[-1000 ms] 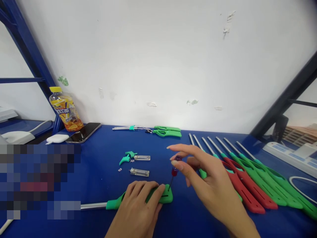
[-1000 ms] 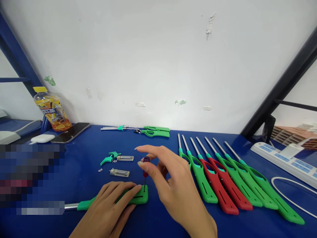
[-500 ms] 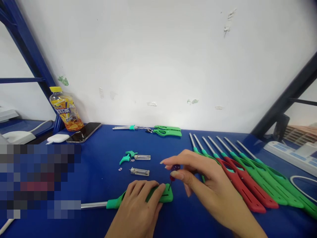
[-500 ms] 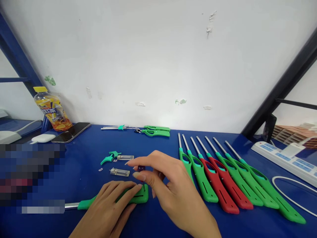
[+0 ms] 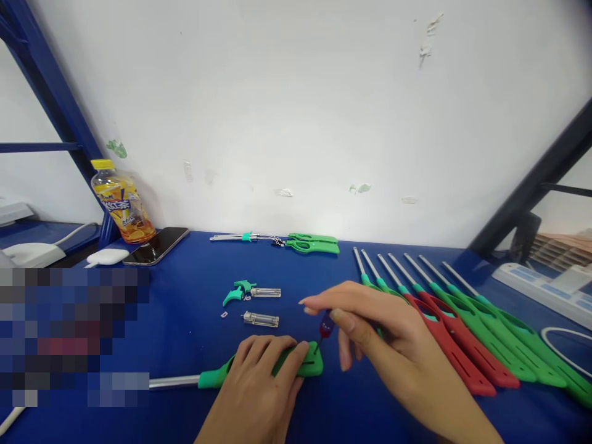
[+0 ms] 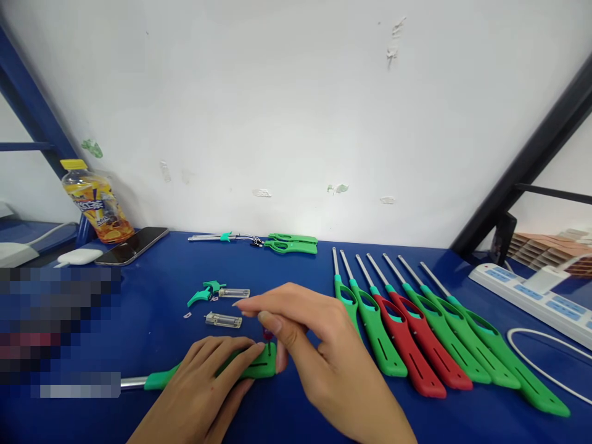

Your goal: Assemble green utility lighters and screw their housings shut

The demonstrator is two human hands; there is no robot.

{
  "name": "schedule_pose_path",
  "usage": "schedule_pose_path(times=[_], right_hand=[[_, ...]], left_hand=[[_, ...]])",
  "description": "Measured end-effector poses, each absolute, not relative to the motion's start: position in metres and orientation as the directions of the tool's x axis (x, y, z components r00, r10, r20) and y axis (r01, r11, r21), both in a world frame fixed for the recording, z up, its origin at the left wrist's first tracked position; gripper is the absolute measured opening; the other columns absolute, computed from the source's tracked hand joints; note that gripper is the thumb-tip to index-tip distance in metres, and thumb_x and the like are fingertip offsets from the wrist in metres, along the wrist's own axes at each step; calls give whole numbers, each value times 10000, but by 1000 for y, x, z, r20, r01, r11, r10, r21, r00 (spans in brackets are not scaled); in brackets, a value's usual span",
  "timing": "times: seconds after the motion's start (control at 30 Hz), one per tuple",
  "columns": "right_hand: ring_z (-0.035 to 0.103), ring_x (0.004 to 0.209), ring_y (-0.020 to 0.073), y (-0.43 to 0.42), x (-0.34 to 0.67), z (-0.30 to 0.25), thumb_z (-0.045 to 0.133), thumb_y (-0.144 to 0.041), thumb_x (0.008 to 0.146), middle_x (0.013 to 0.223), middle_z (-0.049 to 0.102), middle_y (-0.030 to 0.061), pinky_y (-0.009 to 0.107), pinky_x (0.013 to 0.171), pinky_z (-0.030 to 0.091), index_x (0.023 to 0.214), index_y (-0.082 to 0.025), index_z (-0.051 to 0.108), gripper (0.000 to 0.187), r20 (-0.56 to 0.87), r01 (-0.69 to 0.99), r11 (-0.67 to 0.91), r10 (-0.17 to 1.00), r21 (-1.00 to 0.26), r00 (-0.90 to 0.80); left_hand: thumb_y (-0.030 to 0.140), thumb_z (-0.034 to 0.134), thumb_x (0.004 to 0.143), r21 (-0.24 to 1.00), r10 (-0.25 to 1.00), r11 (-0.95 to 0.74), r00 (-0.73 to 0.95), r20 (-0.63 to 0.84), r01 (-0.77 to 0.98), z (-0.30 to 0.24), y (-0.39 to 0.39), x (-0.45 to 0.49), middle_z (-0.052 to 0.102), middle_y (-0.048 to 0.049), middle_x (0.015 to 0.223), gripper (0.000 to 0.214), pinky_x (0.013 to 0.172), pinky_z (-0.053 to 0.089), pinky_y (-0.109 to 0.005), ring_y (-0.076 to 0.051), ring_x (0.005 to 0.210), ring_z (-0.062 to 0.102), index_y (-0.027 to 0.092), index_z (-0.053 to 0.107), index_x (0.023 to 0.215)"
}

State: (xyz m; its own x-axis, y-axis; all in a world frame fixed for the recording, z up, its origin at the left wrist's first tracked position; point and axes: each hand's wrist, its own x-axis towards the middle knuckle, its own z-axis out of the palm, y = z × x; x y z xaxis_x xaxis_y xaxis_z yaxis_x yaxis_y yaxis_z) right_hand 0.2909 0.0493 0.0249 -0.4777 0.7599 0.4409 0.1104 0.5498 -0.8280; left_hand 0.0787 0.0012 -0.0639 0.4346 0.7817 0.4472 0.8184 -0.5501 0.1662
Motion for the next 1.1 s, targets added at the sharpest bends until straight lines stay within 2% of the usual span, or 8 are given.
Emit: schedule_pose_path(times=[0.1, 0.23, 0.43, 0.5, 0.63, 0.7, 0.8, 1.1], right_hand=[[606, 615, 56, 52, 291, 25, 573, -302, 1105, 926, 706, -68, 215, 644, 511, 1163, -403, 773, 231, 481, 176, 592, 766, -787, -426], [585, 656, 74, 54, 291, 25, 650, -300, 1065, 869, 654, -64, 216, 588, 463, 1065, -379, 776, 149, 511, 229, 629, 753, -743, -414], [582, 683, 100, 54, 289, 23, 754, -317, 997, 836, 626, -52, 234, 588, 467, 965, -362, 795, 69, 512, 250, 639, 748, -728, -422], [599, 699, 102, 54, 290, 23, 773, -315, 983, 862, 652, -48, 228, 594, 479, 1003, -380, 813, 79, 512, 244, 631, 756, -736, -409], [615, 635, 66, 51, 292, 24, 653, -330, 1064, 1133, 742, -38, 222, 595, 517, 1191, -433, 800, 221, 480, 179, 592, 767, -786, -427], [614, 597, 67, 50, 292, 24, 598, -312, 1092, 1056, 768, -41, 223, 587, 516, 1212, -427, 796, 259, 477, 155, 584, 765, -797, -432], [605, 581, 82, 50, 292, 26, 641, -262, 1063, 850, 763, -58, 224, 614, 509, 1130, -391, 823, 233, 508, 184, 611, 761, -770, -403], [571, 607, 124, 51, 286, 29, 782, -299, 957, 812, 751, -38, 252, 554, 447, 901, -311, 808, 63, 520, 272, 605, 790, -748, -326]], left_hand=[[135, 546, 1051, 161, 779, -548, 431, 455, 821, -64, 1, 78, 739, -46, 1285, 404, 931, 591, -422, -270, 1101, 709, 255, 579, 1435], [137, 554, 1047, 146, 775, -547, 434, 459, 824, -65, 0, 78, 742, -48, 1286, 403, 924, 593, -420, -272, 1102, 713, 250, 582, 1433], [123, 537, 1044, 132, 772, -552, 444, 455, 824, -63, 2, 78, 734, -64, 1302, 413, 926, 600, -427, -275, 1111, 711, 239, 586, 1438], [118, 542, 1038, 130, 775, -547, 442, 451, 827, -63, 3, 79, 732, -64, 1309, 419, 934, 600, -432, -278, 1115, 709, 239, 587, 1436], [130, 544, 1049, 151, 783, -543, 434, 445, 826, -65, 1, 79, 731, -54, 1306, 408, 944, 596, -441, -279, 1128, 702, 241, 580, 1439], [142, 538, 1059, 162, 783, -547, 433, 447, 822, -65, 0, 78, 735, -50, 1294, 400, 935, 595, -434, -275, 1122, 704, 248, 576, 1443], [144, 536, 1062, 161, 783, -546, 432, 448, 822, -64, 0, 78, 738, -50, 1287, 402, 924, 596, -425, -272, 1108, 709, 252, 576, 1447], [115, 543, 1045, 167, 793, -542, 436, 426, 824, -61, -1, 79, 729, -60, 1307, 428, 932, 604, -453, -283, 1121, 704, 247, 570, 1451]])
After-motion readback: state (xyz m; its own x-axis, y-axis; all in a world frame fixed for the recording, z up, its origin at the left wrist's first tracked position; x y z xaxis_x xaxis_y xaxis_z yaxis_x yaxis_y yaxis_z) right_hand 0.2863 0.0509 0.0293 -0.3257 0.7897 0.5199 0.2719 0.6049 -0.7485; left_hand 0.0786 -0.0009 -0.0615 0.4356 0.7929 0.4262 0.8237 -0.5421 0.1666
